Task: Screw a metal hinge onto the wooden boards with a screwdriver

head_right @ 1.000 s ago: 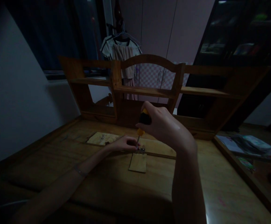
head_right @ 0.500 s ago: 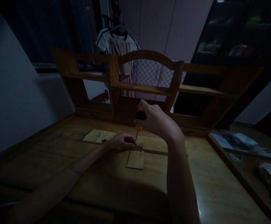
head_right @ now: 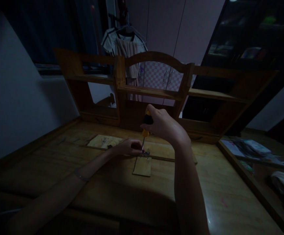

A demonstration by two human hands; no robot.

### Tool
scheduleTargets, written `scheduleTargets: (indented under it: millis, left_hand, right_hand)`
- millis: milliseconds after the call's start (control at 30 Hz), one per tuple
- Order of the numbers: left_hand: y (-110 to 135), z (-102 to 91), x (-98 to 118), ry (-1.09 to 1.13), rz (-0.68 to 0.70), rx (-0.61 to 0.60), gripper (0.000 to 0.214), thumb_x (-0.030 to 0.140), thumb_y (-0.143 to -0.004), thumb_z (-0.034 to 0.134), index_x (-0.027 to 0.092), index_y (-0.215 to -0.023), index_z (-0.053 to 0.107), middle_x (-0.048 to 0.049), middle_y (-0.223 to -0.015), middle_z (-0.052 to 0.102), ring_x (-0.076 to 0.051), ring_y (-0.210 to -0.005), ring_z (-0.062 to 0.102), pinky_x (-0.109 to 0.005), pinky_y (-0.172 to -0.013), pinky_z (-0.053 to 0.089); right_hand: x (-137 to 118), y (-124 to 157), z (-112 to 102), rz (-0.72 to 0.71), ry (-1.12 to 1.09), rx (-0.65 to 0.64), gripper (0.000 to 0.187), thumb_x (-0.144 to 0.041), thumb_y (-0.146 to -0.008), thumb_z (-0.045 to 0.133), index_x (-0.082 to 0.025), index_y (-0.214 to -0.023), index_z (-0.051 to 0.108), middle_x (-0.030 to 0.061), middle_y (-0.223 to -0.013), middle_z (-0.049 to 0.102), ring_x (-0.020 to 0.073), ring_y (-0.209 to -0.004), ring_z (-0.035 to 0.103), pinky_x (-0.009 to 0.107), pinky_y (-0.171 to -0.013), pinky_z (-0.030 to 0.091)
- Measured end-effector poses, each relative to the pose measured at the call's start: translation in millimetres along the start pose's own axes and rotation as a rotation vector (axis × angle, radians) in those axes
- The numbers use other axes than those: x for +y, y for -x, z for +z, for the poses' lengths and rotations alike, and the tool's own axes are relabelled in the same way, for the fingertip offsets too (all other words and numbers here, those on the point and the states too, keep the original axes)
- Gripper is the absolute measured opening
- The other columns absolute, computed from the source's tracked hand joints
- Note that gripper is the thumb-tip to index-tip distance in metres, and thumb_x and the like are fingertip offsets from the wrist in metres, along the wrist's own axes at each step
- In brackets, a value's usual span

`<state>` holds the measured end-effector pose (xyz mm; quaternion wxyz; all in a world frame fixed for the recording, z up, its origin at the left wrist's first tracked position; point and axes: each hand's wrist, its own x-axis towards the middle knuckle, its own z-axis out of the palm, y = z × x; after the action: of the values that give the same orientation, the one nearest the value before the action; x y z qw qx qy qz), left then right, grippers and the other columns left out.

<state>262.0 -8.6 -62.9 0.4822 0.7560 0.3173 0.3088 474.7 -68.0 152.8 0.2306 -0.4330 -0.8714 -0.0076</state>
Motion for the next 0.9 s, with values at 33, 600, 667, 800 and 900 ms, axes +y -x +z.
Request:
scheduleTargets:
  millis: [33, 600, 667, 800, 900]
  left_hand:
    - [0, 0.0, -1, -0.018, 0.011, 0.011, 0.032, 0.039, -0.079, 0.084, 0.014, -0.095, 0.071, -0.0075, -0.100, 0.078, -0.018, -0.089, 0.071, -0.027, -0.081, 0.052]
    - [-1, -3.7, -6, -0.196, 0.092, 0.035, 0.026, 0.036, -0.084, 0.078, 0.014, -0.098, 0.076, -0.0064, -0.095, 0.078, -0.017, -0.085, 0.071, -0.025, -0.079, 0.052]
    - [0, -3.5, -4, -0.209, 0.086, 0.033, 0.026, 0.035, -0.084, 0.078, 0.014, -0.098, 0.075, -0.0062, -0.093, 0.078, -0.016, -0.083, 0.071, -0.024, -0.077, 0.051]
    - [2, -3.5, 3, -0.235, 0.087, 0.028, 0.025, 0.035, -0.085, 0.076, 0.014, -0.097, 0.074, -0.0061, -0.094, 0.078, -0.016, -0.083, 0.070, -0.024, -0.076, 0.051]
    - [2, -3.4, 4, -0.251, 0.104, 0.021, 0.024, 0.035, -0.085, 0.076, 0.014, -0.097, 0.074, -0.0059, -0.094, 0.077, -0.017, -0.084, 0.070, -0.024, -0.078, 0.050]
  right_hand:
    - [0, 0, 0, -0.002, 0.000, 0.001, 0.031, -0.033, -0.088, 0.079, -0.020, -0.106, 0.057, 0.0040, -0.092, 0.071, 0.0185, -0.078, 0.064, 0.027, -0.065, 0.042]
    - [-1, -3, 2, 0.005, -0.051, -0.031, 0.031, -0.035, -0.088, 0.078, -0.020, -0.101, 0.055, 0.0037, -0.087, 0.070, 0.0176, -0.073, 0.063, 0.026, -0.061, 0.039]
    - [-1, -4, 3, -0.007, -0.045, -0.015, 0.031, -0.034, -0.087, 0.079, -0.020, -0.099, 0.055, 0.0033, -0.087, 0.070, 0.0170, -0.073, 0.062, 0.026, -0.062, 0.039]
    - [-2, -5, 5, -0.004, -0.011, 0.026, 0.032, -0.038, -0.087, 0.080, -0.020, -0.100, 0.057, 0.0040, -0.088, 0.070, 0.0183, -0.076, 0.063, 0.027, -0.063, 0.040]
    - [-4, -6, 9, 0.016, 0.018, 0.069, 0.031, -0.040, -0.088, 0.078, -0.020, -0.098, 0.057, 0.0050, -0.088, 0.070, 0.0196, -0.077, 0.063, 0.028, -0.063, 0.039]
